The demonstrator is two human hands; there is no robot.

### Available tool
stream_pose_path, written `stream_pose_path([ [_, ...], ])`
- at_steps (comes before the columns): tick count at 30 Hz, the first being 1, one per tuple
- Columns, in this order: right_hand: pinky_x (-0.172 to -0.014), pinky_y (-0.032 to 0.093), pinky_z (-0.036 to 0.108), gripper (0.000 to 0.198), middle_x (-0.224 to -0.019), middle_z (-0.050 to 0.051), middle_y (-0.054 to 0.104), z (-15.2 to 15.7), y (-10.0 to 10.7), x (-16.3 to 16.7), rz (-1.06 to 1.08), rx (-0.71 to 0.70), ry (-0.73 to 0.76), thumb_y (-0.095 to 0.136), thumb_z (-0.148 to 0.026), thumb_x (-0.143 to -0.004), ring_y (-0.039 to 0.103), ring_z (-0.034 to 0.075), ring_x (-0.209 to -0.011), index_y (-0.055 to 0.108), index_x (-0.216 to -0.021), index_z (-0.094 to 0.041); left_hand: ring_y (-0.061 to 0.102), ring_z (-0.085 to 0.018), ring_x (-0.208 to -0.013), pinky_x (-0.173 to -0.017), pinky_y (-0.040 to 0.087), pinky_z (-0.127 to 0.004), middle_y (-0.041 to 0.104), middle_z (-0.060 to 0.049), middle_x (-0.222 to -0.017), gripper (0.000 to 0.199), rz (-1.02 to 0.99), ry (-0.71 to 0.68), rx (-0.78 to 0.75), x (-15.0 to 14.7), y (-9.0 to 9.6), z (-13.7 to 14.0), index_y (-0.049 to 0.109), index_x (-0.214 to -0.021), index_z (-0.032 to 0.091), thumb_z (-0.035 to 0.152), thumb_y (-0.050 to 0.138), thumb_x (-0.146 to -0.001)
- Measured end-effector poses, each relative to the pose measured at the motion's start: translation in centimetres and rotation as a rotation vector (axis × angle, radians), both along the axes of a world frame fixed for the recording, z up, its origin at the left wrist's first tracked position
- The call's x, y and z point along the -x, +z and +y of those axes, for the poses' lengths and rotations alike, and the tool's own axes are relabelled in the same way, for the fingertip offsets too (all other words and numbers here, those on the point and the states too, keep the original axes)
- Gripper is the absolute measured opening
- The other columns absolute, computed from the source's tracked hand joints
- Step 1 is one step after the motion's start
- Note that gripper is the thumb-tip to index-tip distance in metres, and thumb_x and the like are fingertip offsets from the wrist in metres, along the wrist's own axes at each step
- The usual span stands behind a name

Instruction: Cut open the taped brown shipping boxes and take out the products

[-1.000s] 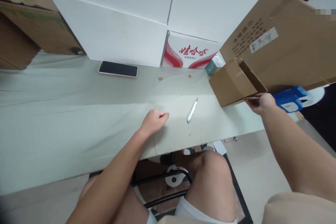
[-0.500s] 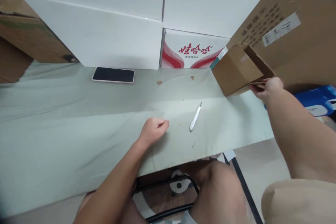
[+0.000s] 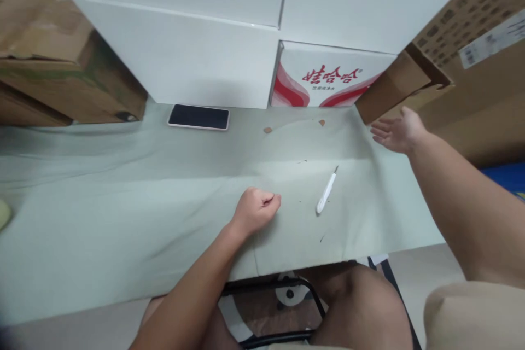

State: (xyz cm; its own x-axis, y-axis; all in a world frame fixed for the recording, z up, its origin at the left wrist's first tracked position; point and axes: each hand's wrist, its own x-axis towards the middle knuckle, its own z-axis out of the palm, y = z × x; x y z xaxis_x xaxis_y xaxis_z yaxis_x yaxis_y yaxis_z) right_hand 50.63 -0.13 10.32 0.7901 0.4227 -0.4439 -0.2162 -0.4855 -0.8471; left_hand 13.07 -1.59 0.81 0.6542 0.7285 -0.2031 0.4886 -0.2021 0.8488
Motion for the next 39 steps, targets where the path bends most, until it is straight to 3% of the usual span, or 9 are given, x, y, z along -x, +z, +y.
stream_pose_path([
  [4, -0.098, 0.043, 0.038, 0.05, -0.102, 0.02, 0.064, 0.1, -1.4, 5.8, 0.014, 0.013, 0.117, 0.026, -0.041, -0.106, 0.064, 0.02, -0.092, 0.063, -0.08, -0.021, 0.017, -0.012, -0.055, -0.061, 0.015, -0.032, 0.017, 0.005, -0.054, 0.048, -0.033, 0.046, 0.006, 1.5, 0.6, -0.2, 0.019, -0.05, 0.022, 0.037, 0.044, -0.087],
  [9, -0.107, 0.043, 0.038, 0.044, -0.111, 0.021, 0.069, 1.2, -0.9, 14.5, 0.013, -0.005, 0.321, 0.031, -0.038, -0.102, 0.068, 0.023, -0.108, 0.067, -0.084, -0.022, 0.016, -0.013, -0.056, -0.061, 0.015, -0.033, 0.017, 0.005, -0.054, 0.046, -0.099, 0.096, -0.027, 3.8, 1.5, -0.4, 0.02, -0.051, 0.021, 0.033, 0.046, -0.087],
  [14, -0.113, 0.045, 0.04, 0.027, -0.118, 0.012, 0.073, 5.2, -0.8, 24.6, -0.054, -0.087, 0.62, 0.045, -0.04, -0.096, 0.068, 0.024, -0.12, 0.066, -0.093, -0.025, 0.017, -0.013, -0.056, -0.06, 0.015, -0.032, 0.018, 0.005, -0.054, 0.047, -0.18, 0.188, -0.018, 6.4, 2.6, -0.2, 0.022, -0.05, 0.021, 0.034, 0.048, -0.087],
  [16, -0.113, 0.047, 0.044, 0.025, -0.12, 0.008, 0.074, 7.6, -0.9, 29.0, -0.208, -0.142, 0.854, 0.052, -0.043, -0.092, 0.067, 0.025, -0.12, 0.068, -0.1, -0.026, 0.018, -0.013, -0.056, -0.06, 0.016, -0.032, 0.018, 0.005, -0.055, 0.047, -0.21, 0.233, -0.008, 7.3, 2.9, 0.0, 0.022, -0.05, 0.021, 0.035, 0.048, -0.087],
  [20, -0.113, 0.047, 0.052, 0.031, -0.129, 0.01, 0.07, 13.2, -0.3, 38.1, -0.816, -0.348, 1.281, 0.056, -0.036, -0.088, 0.062, 0.028, -0.124, 0.068, -0.116, -0.026, 0.018, -0.013, -0.056, -0.06, 0.016, -0.032, 0.016, 0.004, -0.055, 0.049, -0.245, 0.308, 0.046, 8.9, 3.1, 0.4, 0.021, -0.049, 0.022, 0.035, 0.048, -0.088],
  [25, -0.112, 0.047, 0.05, 0.04, -0.136, 0.013, 0.062, 19.3, 2.1, 47.5, -1.303, -0.454, 1.298, 0.053, -0.027, -0.092, 0.058, 0.031, -0.128, 0.059, -0.131, -0.025, 0.018, -0.013, -0.057, -0.06, 0.016, -0.034, 0.018, 0.003, -0.053, 0.047, -0.336, 0.327, 0.09, 10.5, 2.9, 1.0, 0.017, -0.049, 0.022, 0.033, 0.044, -0.086],
  [30, -0.103, 0.051, 0.057, 0.028, -0.123, 0.012, 0.069, 24.6, 4.1, 50.2, -1.46, -0.369, 1.293, 0.061, -0.039, -0.088, 0.062, 0.036, -0.116, 0.065, -0.113, -0.027, 0.017, -0.013, -0.059, -0.059, 0.017, -0.034, 0.014, 0.003, -0.058, 0.041, -0.441, 0.403, 0.13, 11.6, 3.0, 1.6, 0.016, -0.054, 0.023, 0.036, 0.042, -0.083],
  [34, -0.091, 0.054, 0.06, 0.018, -0.086, 0.008, 0.072, 27.6, 3.5, 49.6, -1.527, -0.445, 1.368, 0.067, -0.046, -0.08, 0.064, 0.035, -0.093, 0.066, -0.09, -0.03, 0.018, -0.012, -0.058, -0.059, 0.017, -0.033, 0.014, 0.003, -0.058, 0.04, -0.473, 0.44, 0.146, 12.2, 3.1, 2.0, 0.016, -0.053, 0.023, 0.036, 0.041, -0.082],
  [39, -0.095, 0.048, 0.062, 0.016, -0.075, 0.01, 0.068, 27.8, 2.2, 49.4, -1.507, -0.501, 1.353, 0.063, -0.043, -0.081, 0.063, 0.035, -0.095, 0.061, -0.072, -0.029, 0.019, -0.012, -0.057, -0.057, 0.016, -0.033, 0.017, 0.003, -0.055, 0.041, -0.541, 0.467, 0.156, 12.6, 3.0, 1.9, 0.018, -0.052, 0.023, 0.037, 0.042, -0.083],
])
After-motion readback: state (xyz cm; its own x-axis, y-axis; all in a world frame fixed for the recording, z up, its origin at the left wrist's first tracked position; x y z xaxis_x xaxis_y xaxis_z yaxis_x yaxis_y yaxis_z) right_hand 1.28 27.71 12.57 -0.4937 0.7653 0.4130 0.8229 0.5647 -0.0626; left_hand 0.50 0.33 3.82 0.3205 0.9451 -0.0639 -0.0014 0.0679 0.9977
